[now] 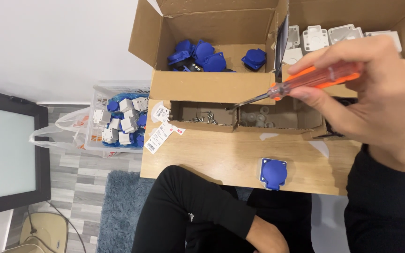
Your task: The person assembles a blue electrical socket by inserting a black internal component, attaching a white plastic ring, and securing the assembly with screws using an orange screwdriver. The person handles multiple small parts from cardboard boxes on a wooden table.
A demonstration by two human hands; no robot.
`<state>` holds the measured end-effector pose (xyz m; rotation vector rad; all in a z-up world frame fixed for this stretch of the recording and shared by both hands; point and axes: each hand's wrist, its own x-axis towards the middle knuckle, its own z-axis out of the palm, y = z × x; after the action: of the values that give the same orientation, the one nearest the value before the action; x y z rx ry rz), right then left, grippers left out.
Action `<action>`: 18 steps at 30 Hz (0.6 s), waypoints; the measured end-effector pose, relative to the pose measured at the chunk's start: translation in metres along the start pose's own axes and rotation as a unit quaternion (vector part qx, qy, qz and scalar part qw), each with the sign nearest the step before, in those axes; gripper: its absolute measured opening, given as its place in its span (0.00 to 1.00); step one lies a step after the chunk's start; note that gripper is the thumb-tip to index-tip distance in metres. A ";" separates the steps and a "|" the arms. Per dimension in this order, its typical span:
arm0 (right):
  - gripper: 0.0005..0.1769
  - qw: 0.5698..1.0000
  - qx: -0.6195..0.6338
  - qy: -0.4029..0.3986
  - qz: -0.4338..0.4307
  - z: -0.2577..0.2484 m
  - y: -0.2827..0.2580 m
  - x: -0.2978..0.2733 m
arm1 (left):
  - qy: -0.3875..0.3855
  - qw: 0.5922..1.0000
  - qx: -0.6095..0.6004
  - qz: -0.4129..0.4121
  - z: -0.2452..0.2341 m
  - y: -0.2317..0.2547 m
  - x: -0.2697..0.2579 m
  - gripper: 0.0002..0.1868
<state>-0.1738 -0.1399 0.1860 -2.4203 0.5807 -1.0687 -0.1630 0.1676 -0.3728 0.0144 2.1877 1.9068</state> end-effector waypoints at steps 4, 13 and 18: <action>0.25 0.998 0.055 0.003 -0.005 -0.013 0.008 -0.011 | 0.091 0.975 0.123 0.163 -0.028 0.052 -0.041 0.13; 0.22 0.990 0.043 0.094 0.095 -0.049 0.017 -0.057 | 0.214 0.932 0.204 0.208 -0.204 0.393 -0.228 0.12; 0.27 0.975 -0.034 0.122 0.180 -0.082 0.052 -0.087 | 0.529 0.731 0.358 0.240 -0.238 0.492 -0.328 0.09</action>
<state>-0.3004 -0.1542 0.1580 -2.1359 1.1070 -1.2045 0.0389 -0.0447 0.1933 -0.5537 3.9199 1.1153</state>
